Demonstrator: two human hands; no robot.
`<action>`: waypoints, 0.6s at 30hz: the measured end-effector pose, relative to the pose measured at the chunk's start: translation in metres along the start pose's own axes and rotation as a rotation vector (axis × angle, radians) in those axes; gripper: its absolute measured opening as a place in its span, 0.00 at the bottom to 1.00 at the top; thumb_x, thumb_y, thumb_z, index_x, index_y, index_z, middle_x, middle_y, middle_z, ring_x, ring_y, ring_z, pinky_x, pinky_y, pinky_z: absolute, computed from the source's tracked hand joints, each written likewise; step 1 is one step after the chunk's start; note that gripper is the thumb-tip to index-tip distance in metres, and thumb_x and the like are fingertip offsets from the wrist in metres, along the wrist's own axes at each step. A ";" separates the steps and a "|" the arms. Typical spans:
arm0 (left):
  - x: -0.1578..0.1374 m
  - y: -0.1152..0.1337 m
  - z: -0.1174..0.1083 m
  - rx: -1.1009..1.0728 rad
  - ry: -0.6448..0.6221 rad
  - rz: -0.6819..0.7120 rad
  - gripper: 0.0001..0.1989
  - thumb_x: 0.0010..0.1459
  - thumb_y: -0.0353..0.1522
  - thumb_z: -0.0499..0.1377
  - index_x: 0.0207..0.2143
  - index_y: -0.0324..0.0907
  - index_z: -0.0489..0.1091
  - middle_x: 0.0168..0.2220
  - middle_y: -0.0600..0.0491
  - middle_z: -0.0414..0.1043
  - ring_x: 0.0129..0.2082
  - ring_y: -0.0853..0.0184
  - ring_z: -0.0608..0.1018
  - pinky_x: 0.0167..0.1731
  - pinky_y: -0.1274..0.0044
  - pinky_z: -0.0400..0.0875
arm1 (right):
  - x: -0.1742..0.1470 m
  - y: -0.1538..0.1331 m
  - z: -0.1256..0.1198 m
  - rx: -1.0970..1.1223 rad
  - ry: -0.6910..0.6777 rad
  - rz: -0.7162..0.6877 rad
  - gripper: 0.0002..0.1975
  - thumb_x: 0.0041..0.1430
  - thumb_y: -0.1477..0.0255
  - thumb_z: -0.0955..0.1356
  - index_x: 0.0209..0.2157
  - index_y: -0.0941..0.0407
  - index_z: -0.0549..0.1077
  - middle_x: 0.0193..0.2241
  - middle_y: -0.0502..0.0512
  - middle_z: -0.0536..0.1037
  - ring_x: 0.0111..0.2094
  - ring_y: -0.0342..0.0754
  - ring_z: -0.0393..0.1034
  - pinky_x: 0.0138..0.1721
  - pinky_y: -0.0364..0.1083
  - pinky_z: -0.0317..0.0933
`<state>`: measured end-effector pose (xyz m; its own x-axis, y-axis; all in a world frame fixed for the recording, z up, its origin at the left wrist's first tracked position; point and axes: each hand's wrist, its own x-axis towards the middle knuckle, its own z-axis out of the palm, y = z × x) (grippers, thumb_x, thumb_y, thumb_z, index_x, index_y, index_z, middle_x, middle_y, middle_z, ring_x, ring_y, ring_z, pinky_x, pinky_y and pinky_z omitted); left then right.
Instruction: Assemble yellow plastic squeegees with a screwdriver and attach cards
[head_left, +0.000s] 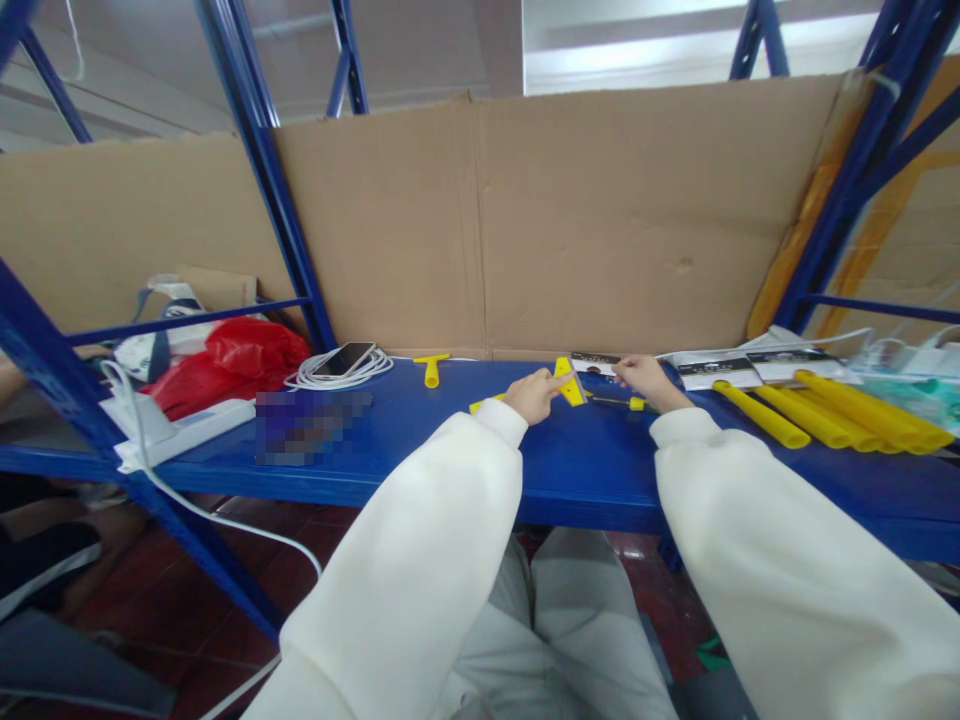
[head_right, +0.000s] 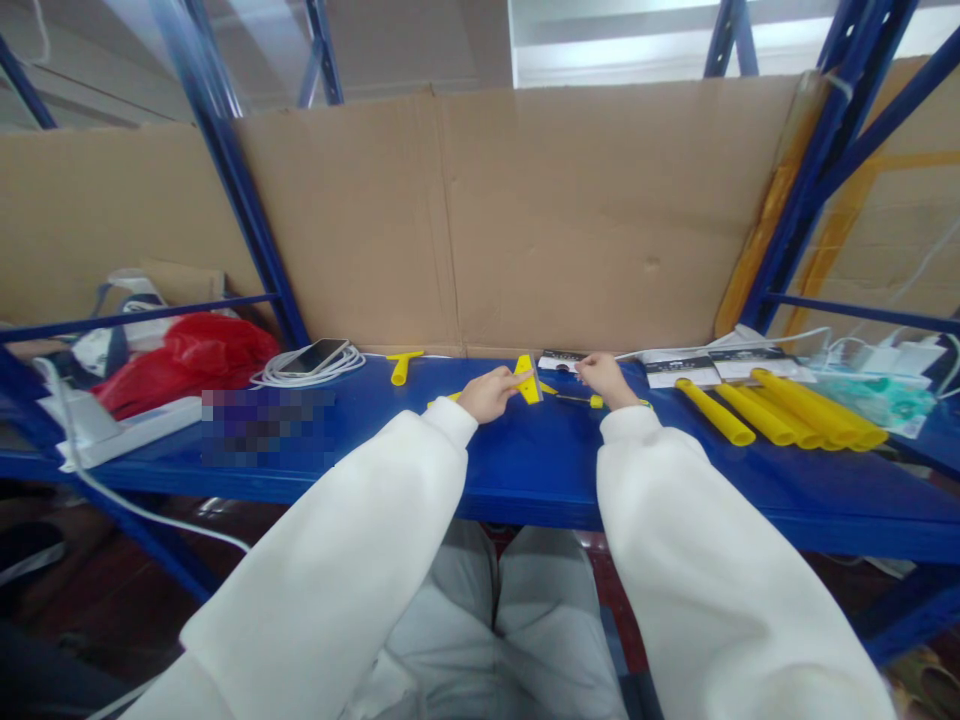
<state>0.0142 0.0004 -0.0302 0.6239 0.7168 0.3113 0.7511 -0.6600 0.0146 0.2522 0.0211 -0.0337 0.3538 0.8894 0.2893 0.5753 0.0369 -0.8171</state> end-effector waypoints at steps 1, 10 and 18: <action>0.000 0.000 0.000 0.000 -0.002 0.005 0.26 0.68 0.31 0.49 0.67 0.55 0.59 0.49 0.49 0.70 0.50 0.63 0.76 0.47 0.77 0.70 | 0.004 0.006 -0.002 -0.155 0.029 -0.019 0.09 0.51 0.79 0.68 0.19 0.57 0.71 0.18 0.52 0.73 0.26 0.46 0.72 0.29 0.40 0.63; 0.000 0.004 0.001 -0.011 -0.036 0.035 0.26 0.67 0.29 0.51 0.65 0.53 0.62 0.51 0.48 0.73 0.52 0.61 0.76 0.49 0.76 0.70 | 0.016 0.031 -0.001 -0.630 -0.069 -0.066 0.23 0.51 0.82 0.65 0.47 0.56 0.81 0.44 0.62 0.82 0.48 0.54 0.77 0.49 0.46 0.67; 0.004 0.003 0.004 -0.053 -0.041 0.094 0.23 0.64 0.29 0.55 0.61 0.48 0.69 0.52 0.48 0.75 0.51 0.61 0.78 0.51 0.74 0.71 | 0.029 0.039 0.002 -0.656 -0.158 -0.085 0.22 0.55 0.76 0.65 0.50 0.52 0.81 0.52 0.64 0.78 0.53 0.63 0.73 0.54 0.60 0.64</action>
<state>0.0201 0.0026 -0.0327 0.6998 0.6593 0.2748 0.6773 -0.7347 0.0380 0.2837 0.0495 -0.0586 0.2042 0.9534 0.2222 0.9424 -0.1300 -0.3083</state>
